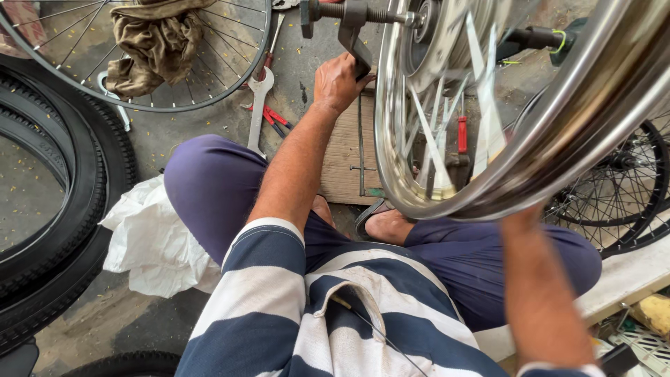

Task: The person sits on the floor with a motorcycle wheel across their lap and uses a small spoke wrench to tighten and adjust spoke nipples around the rim, spinning the wheel to check it and continuing spoke adjustments around the rim.

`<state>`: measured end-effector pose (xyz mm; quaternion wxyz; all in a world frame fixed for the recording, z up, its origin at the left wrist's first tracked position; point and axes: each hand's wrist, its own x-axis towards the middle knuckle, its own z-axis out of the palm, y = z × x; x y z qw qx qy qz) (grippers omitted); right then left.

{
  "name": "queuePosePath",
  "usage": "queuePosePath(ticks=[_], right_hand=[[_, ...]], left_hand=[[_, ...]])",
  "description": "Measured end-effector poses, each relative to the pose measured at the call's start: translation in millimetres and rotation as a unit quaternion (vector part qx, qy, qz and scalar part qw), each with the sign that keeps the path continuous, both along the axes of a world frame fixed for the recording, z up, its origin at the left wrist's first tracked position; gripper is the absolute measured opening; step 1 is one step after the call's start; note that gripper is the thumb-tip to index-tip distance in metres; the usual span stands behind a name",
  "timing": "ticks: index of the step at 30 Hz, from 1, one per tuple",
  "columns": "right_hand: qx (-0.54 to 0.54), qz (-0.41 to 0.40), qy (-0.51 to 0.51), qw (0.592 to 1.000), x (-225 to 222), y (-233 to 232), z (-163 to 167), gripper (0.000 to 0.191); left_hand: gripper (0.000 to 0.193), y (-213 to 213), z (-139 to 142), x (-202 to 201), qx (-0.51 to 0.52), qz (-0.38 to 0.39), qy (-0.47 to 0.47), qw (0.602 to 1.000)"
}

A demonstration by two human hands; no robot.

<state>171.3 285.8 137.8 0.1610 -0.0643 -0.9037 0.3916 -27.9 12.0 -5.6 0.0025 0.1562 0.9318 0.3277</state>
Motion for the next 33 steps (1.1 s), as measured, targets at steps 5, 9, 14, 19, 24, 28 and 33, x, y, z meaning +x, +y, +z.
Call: queuePosePath(ticks=[5, 9, 14, 19, 24, 28, 33], right_hand=[[-0.102, 0.071, 0.099, 0.987, -125.7, 19.7, 67.9, 0.015], [-0.065, 0.161, 0.097, 0.98, -120.6, -25.2, 68.0, 0.014], [-0.044, 0.184, 0.059, 0.98, -15.8, -58.4, -18.5, 0.015], [-0.16, 0.082, -0.101, 0.978, 37.1, -27.2, -91.5, 0.018], [-0.114, 0.06, -0.174, 0.976, 83.6, -10.1, -91.7, 0.026], [-0.03, 0.142, -0.082, 0.986, 102.3, -12.9, -88.1, 0.031], [0.281, 0.199, -0.049, 0.938, 101.1, -19.5, -77.9, 0.018]], left_hand=[[0.042, -0.8, 10.9, -0.1, -0.002, -0.012, -0.011, 1.0], [0.037, -1.2, 11.0, -1.5, -0.006, -0.017, -0.034, 0.999], [0.041, -0.1, 3.8, -1.7, 0.0, -0.006, -0.004, 1.0], [0.038, -2.0, -5.0, -1.4, 0.028, -0.015, 0.028, 0.999], [0.04, 0.1, -11.8, -0.7, 0.007, -0.016, 0.005, 1.0], [0.043, 0.4, -13.6, -1.9, -0.006, -0.017, -0.012, 1.0], [0.042, -0.8, -11.4, -1.6, -0.003, -0.02, -0.017, 1.0]])
